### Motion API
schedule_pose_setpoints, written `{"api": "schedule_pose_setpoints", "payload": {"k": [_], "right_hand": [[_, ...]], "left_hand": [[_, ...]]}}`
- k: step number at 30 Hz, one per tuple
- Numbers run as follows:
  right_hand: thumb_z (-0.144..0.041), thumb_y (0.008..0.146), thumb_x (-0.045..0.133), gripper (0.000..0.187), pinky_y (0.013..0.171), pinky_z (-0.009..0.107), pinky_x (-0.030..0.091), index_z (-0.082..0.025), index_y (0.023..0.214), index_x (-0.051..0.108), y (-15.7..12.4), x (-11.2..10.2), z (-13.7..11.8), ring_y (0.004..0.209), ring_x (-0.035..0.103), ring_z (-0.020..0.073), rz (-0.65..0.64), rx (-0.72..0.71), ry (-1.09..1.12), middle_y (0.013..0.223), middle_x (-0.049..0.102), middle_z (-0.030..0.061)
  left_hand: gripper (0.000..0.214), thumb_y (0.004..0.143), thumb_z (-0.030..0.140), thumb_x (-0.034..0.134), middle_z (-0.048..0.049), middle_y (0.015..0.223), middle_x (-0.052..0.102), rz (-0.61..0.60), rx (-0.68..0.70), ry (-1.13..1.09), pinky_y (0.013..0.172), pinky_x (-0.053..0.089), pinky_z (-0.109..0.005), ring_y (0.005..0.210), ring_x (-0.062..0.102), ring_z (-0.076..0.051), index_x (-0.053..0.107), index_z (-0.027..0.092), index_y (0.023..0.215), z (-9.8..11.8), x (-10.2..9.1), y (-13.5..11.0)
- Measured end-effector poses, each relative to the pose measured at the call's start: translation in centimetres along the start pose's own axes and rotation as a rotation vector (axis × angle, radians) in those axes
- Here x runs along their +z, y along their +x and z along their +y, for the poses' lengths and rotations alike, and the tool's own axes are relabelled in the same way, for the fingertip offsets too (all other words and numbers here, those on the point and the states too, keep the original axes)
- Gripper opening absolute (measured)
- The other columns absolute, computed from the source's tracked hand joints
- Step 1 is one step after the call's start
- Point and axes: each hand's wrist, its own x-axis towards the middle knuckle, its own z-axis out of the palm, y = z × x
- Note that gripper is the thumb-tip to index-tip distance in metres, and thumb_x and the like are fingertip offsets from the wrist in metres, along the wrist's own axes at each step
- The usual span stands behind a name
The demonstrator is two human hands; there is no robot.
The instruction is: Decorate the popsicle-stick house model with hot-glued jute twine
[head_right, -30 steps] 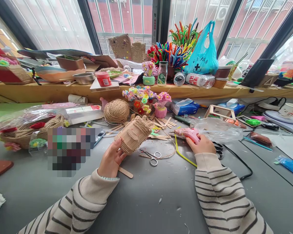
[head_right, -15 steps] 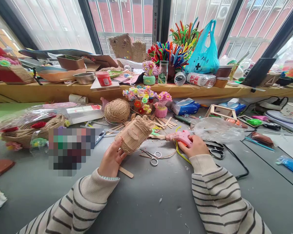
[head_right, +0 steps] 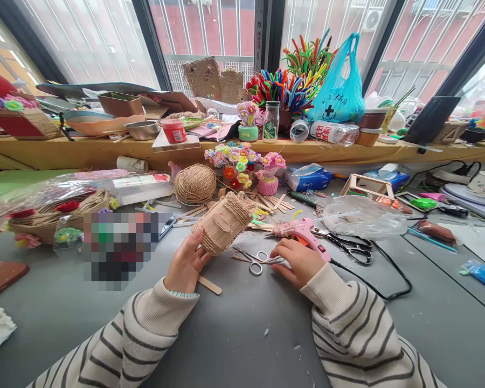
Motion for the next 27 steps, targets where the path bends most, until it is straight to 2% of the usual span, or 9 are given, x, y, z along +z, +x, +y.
{"api": "schedule_pose_setpoints", "payload": {"k": [2,5,11,20,22,24,27], "right_hand": [[-0.029,0.083,0.051,0.013,0.055,0.027,0.045,-0.021,0.086,0.06,-0.1,0.3,0.2,0.07,0.056,0.0155,-0.058,0.003,0.012,0.084,0.062,0.0066],[-0.026,0.082,0.051,0.011,0.053,0.027,0.043,-0.021,0.074,0.057,-0.2,0.2,0.5,0.062,0.052,0.0142,-0.122,0.033,0.027,0.073,0.058,0.0042],[-0.024,0.084,0.047,0.011,0.06,0.029,0.044,-0.021,0.074,0.052,-0.2,-1.3,0.0,0.065,0.051,0.015,-0.22,0.091,0.111,0.072,0.057,0.0034],[-0.042,0.085,0.043,0.026,0.051,0.024,0.037,-0.02,0.074,0.049,-0.7,-3.1,-0.6,0.055,0.044,0.0107,-0.291,0.207,0.24,0.064,0.052,-0.0004],[-0.05,0.081,0.05,0.032,0.05,0.023,0.036,-0.019,0.077,0.051,-0.6,-3.2,-0.7,0.055,0.043,0.0099,-0.29,0.224,0.254,0.064,0.05,-0.0017],[-0.056,0.071,0.061,0.04,0.049,0.022,0.036,-0.018,0.08,0.054,-0.6,-3.1,-0.6,0.053,0.042,0.0091,-0.297,0.222,0.263,0.063,0.048,-0.0035],[-0.058,0.062,0.068,0.044,0.05,0.022,0.036,-0.018,0.077,0.059,-0.6,-2.9,-0.5,0.053,0.04,0.0087,-0.299,0.182,0.258,0.06,0.046,-0.0046]], "left_hand": [[0.054,0.056,0.047,0.077,-0.0065,0.111,0.061,0.001,0.0,-0.008,0.063,0.052,-0.018,0.086,0.061,-0.014,0.063,0.02,0.101,0.0,0.0,0.0],[0.052,0.056,0.046,0.078,-0.0062,0.108,0.062,0.01,0.0,-0.014,0.062,0.051,-0.018,0.084,0.061,-0.014,0.064,0.02,0.098,0.0,0.0,0.0],[0.053,0.057,0.047,0.076,-0.0048,0.109,0.062,0.018,0.005,0.005,0.063,0.051,-0.018,0.088,0.061,-0.015,0.064,0.022,0.102,0.0,-0.1,0.0],[0.051,0.057,0.047,0.076,-0.0047,0.108,0.062,0.028,0.002,0.008,0.063,0.051,-0.018,0.088,0.061,-0.015,0.063,0.021,0.098,0.0,0.2,0.0],[0.052,0.057,0.047,0.075,-0.0054,0.109,0.062,0.031,0.007,0.017,0.063,0.05,-0.018,0.089,0.061,-0.015,0.063,0.021,0.1,0.0,0.2,-0.1],[0.054,0.057,0.048,0.075,-0.0061,0.111,0.062,0.027,0.006,0.025,0.064,0.05,-0.019,0.091,0.061,-0.016,0.062,0.021,0.102,0.0,0.2,0.0],[0.057,0.055,0.05,0.075,-0.0061,0.113,0.062,0.024,-0.001,0.03,0.064,0.05,-0.02,0.093,0.061,-0.017,0.061,0.02,0.102,-0.1,0.2,0.1]]}}
